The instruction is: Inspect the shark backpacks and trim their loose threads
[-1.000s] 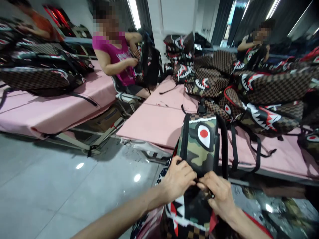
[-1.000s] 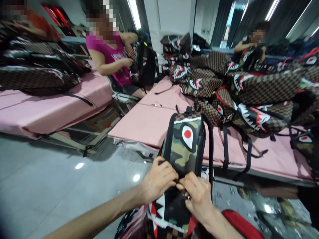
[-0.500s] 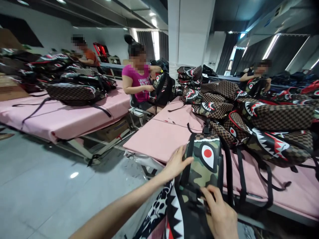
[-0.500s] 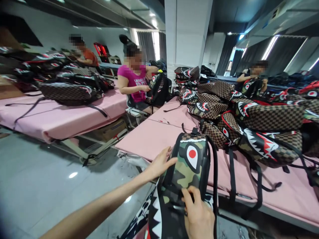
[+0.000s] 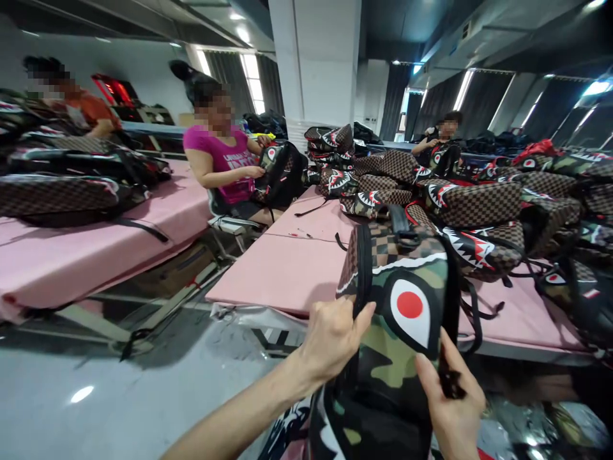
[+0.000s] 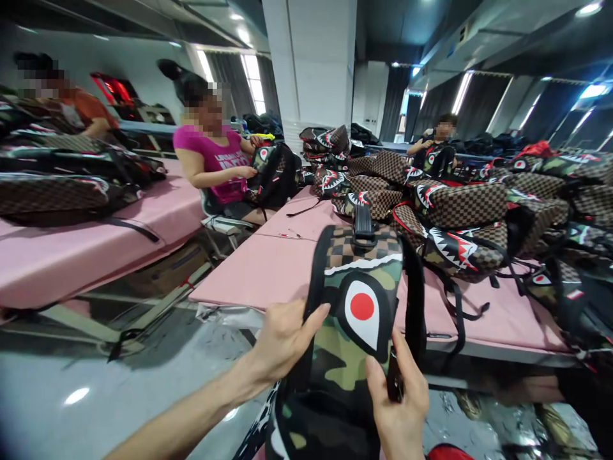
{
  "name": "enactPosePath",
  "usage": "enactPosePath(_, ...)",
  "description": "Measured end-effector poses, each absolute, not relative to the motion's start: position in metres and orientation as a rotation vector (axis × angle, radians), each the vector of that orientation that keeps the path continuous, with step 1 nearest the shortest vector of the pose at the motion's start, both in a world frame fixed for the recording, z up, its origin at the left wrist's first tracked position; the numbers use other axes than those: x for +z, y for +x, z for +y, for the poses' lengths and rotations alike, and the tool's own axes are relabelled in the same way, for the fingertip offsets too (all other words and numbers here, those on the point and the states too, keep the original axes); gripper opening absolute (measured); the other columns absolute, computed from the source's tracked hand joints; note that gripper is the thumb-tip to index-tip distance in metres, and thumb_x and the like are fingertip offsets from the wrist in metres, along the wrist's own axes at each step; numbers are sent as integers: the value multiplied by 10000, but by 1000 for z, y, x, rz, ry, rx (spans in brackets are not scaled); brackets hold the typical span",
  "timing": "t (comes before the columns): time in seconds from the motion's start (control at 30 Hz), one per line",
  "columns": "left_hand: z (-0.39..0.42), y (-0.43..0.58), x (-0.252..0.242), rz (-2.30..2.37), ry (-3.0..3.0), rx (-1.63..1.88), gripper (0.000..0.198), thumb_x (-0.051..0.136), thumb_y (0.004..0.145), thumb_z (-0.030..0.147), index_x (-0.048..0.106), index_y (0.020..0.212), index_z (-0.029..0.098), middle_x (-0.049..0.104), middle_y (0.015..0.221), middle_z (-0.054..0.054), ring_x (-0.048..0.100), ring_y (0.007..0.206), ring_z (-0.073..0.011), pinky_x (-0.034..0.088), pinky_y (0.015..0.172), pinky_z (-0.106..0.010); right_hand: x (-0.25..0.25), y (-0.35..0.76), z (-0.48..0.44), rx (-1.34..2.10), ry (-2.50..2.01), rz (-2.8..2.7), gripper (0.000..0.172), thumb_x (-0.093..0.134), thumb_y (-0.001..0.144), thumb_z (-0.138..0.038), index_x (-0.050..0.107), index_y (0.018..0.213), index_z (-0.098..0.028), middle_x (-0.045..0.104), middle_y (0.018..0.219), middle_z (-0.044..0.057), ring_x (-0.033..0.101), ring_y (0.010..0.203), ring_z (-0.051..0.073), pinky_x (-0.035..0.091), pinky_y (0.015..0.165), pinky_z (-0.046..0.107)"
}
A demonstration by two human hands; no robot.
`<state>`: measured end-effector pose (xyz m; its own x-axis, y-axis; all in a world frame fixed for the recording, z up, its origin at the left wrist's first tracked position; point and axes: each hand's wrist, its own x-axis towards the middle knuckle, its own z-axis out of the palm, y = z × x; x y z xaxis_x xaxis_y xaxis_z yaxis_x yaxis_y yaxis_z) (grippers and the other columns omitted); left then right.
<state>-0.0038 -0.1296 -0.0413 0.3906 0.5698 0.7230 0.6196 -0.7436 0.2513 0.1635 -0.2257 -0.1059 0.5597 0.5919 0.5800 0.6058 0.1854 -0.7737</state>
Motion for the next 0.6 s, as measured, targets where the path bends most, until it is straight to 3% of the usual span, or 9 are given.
enactPosePath(0.07,-138,-7,-20,-807,-2338,-1475,368,424,911,248,554,585,137,479,432,13,445,399,-95,287,448,-239,-89,166,-229,-182,-1345,-1114,434,697,702,-340,647,1096,-163,690,1037,107,666,883,266,545,768,354)
enactPosePath(0.17,-126,-3,-13,-743,-2069,-1514,316,468,893,249,592,634,118,483,425,7,485,407,-111,298,438,-240,-80,178,-202,-168,-1281,-1160,434,687,701,-355,652,1090,-167,689,1031,107,658,884,268,540,762,370)
enactPosePath(0.3,-95,22,-49,-843,-2043,-1364,424,361,932,256,623,644,89,527,438,-38,501,378,-126,287,396,-244,-99,203,-157,108,-1440,-1107,475,643,720,-412,646,1100,-127,704,886,94,646,704,216,541,619,325)
enactPosePath(0.4,-84,43,-71,-929,-2189,-1207,404,358,932,299,661,816,57,605,532,-85,572,457,-162,355,433,-252,-96,223,-152,110,-1527,-1087,530,635,748,-402,587,1189,-113,660,708,34,559,528,151,492,502,274)
enactPosePath(0.5,-83,54,-74,-1068,-2326,-1109,398,370,928,330,655,925,52,649,625,-120,606,505,-187,392,459,-268,-59,233,-160,-193,-1408,-1147,479,609,800,-350,543,1243,-177,659,864,50,556,562,131,495,553,272)
enactPosePath(0.6,-82,56,-71,-1150,-2423,-1036,413,358,930,353,658,904,71,661,669,-133,627,546,-199,418,488,-273,-11,232,-153,-516,-1248,-1393,362,625,802,-286,594,1159,-232,617,1107,86,624,849,187,515,757,314)
